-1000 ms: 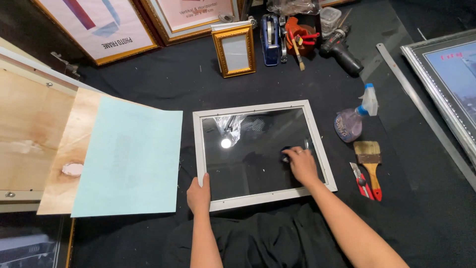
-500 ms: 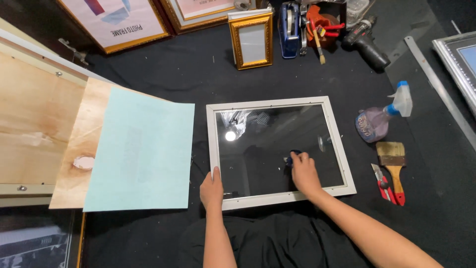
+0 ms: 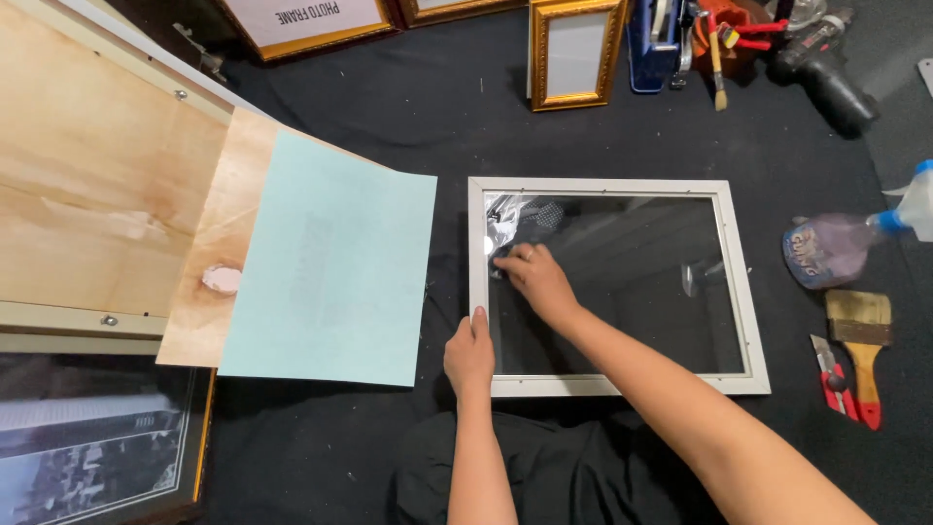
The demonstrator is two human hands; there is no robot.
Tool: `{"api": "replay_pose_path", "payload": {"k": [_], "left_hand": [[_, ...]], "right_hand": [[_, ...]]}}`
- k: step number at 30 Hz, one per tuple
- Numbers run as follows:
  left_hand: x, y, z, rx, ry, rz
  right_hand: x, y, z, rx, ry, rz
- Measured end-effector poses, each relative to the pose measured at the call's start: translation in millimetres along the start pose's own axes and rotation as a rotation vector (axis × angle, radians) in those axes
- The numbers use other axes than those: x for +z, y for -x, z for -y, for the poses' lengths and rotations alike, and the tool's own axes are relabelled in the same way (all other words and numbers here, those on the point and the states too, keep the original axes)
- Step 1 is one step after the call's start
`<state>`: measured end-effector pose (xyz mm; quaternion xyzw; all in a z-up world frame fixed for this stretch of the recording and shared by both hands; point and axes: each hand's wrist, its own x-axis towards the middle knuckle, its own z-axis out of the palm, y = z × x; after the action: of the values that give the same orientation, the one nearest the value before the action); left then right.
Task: Polishing the glass surface of a picture frame using a small cloth to remove dust and streaks.
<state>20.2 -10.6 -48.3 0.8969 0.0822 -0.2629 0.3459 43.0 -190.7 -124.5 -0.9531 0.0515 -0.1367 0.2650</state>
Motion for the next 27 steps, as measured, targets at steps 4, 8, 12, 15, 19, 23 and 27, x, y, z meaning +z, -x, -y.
{"api": "replay_pose_path", "payload": {"k": [4,8,12,15,19,23,27], "left_hand": [[0.0,-0.5,-1.4,-0.01,0.001,-0.001],[1.3,-3.6,2.6,0.001,0.009,-0.029],[1.6,-8.4,4.3,-0.032,0.021,-0.004],[-5.1,-5.0,-2.0,-0.017,0.035,0.008],[-1.8,-7.0,0.2,-0.002,0.031,0.002],[1.3,-10.9,1.9,0.0,0.019,-0.007],[-4.2,-4.7,-5.9,0.01,-0.02,-0.01]], "right_hand": [[6.2,-46.4,-16.3,0.119,0.068,-0.085],[2.5,-32.0,-3.0,0.113,0.064,-0.089],[-14.2,48.3,32.7,-0.158,0.008,0.059],[-19.3,119.1,51.4,-0.284,-0.041,0.203],[-31.7,96.2,52.6,-0.298,-0.024,0.21],[-18.6,33.7,24.9,-0.165,0.064,0.046],[-2.2,-37.6,-5.6,0.054,0.1,-0.08]]}}
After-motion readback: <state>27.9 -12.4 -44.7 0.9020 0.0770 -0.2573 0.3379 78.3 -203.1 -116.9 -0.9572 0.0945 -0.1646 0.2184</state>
